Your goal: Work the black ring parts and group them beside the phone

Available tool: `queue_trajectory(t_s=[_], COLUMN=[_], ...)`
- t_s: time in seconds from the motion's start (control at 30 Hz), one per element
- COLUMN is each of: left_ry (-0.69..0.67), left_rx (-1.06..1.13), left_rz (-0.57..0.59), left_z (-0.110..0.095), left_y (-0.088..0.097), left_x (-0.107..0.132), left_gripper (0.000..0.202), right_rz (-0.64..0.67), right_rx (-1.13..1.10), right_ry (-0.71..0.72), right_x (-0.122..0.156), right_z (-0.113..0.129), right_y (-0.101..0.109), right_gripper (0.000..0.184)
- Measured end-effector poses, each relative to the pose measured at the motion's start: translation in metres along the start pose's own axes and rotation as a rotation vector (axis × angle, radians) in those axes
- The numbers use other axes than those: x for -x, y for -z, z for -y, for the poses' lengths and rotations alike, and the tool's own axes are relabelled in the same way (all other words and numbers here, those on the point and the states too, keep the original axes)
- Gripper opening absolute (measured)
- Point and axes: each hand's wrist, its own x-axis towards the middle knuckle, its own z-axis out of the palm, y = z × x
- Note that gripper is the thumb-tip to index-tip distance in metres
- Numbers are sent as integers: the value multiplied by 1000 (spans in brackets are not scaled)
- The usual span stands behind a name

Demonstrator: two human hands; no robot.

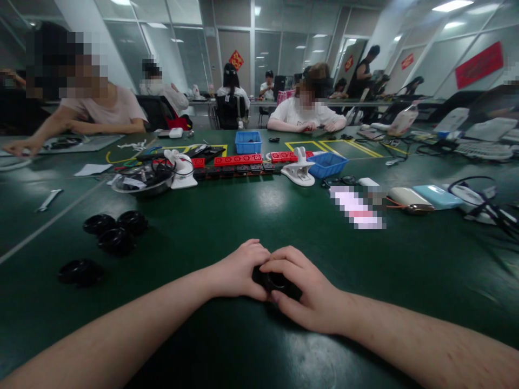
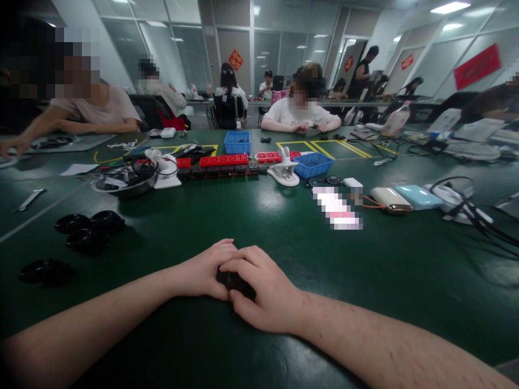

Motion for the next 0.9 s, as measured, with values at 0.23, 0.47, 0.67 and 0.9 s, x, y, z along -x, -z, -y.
queue_trajectory(t_s=[0.23, 0.47, 0.67, 0.9], left_ry=[-9, -58, 42, 79], left_rx=[132, 41, -79, -109], left_rz=[52, 56, -25, -55], left_z=[2, -4, -13, -12], left_y=[8, 7, -6, -10], left_x=[0, 2, 1, 0], left_gripper=[24, 44, 76, 57], right_rz=[58, 26, -28, -23], right_rx=[-60, -45, 1, 74], right_ry=[76, 85, -50, -145], right_x=[0, 1, 1, 0], right_z=[2, 3, 1, 1], right_y=[2, 0, 0, -2], right_gripper=[42, 43, 42, 34])
